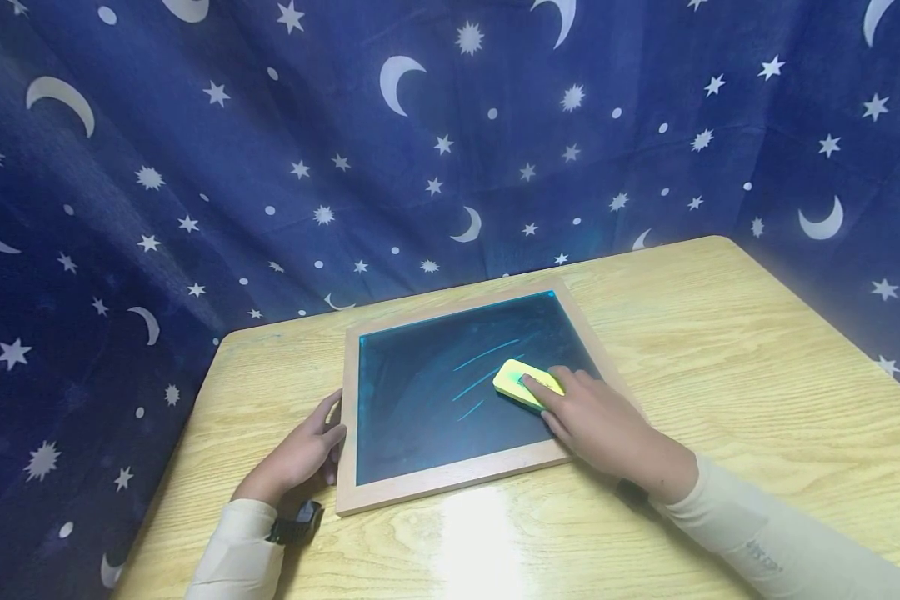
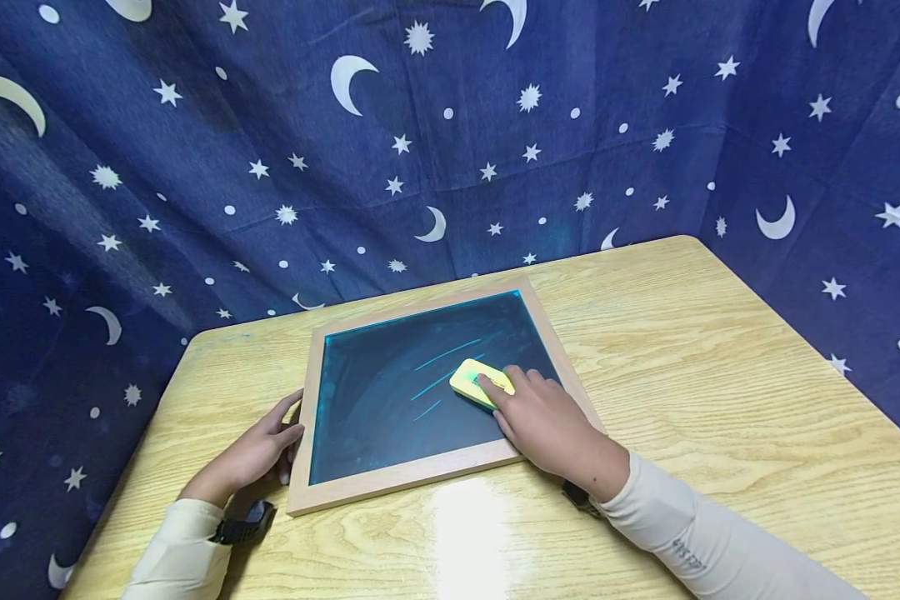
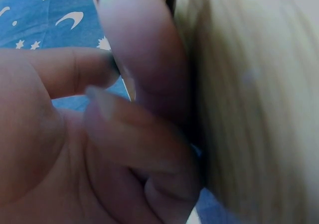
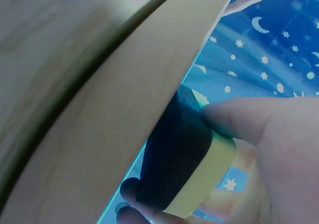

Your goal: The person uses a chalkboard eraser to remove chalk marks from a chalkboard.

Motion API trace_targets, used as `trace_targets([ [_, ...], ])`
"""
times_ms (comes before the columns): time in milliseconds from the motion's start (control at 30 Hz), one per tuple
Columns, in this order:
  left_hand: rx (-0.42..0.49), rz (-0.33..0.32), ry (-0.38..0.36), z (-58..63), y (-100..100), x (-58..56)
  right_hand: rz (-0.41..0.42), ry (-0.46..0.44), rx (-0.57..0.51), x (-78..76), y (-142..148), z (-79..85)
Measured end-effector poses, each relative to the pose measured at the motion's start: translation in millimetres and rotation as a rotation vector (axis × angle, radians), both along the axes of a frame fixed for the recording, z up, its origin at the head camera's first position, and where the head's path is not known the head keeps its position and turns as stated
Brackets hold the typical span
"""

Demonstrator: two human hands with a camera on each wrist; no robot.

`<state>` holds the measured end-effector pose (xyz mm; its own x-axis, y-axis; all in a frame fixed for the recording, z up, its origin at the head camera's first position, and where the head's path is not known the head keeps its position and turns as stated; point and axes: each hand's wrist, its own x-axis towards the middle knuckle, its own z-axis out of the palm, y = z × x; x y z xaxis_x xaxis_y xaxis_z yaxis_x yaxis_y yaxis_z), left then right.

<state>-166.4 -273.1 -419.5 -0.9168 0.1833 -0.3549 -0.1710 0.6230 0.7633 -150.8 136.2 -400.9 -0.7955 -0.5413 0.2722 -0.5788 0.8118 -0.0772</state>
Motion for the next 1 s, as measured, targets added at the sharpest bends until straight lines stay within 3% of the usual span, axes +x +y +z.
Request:
trace_targets([
  [367, 0.013, -0.014, 0.001, -0.7, -0.5, 0.1, -0.055, 0.011, -0.003, -9.1, 9.5, -1.4],
  [1000, -0.009, -0.006, 0.008, -1.8, -1.2, 0.9, -0.019, 0.028, 0.000, -1.0, 0.4, -3.7],
])
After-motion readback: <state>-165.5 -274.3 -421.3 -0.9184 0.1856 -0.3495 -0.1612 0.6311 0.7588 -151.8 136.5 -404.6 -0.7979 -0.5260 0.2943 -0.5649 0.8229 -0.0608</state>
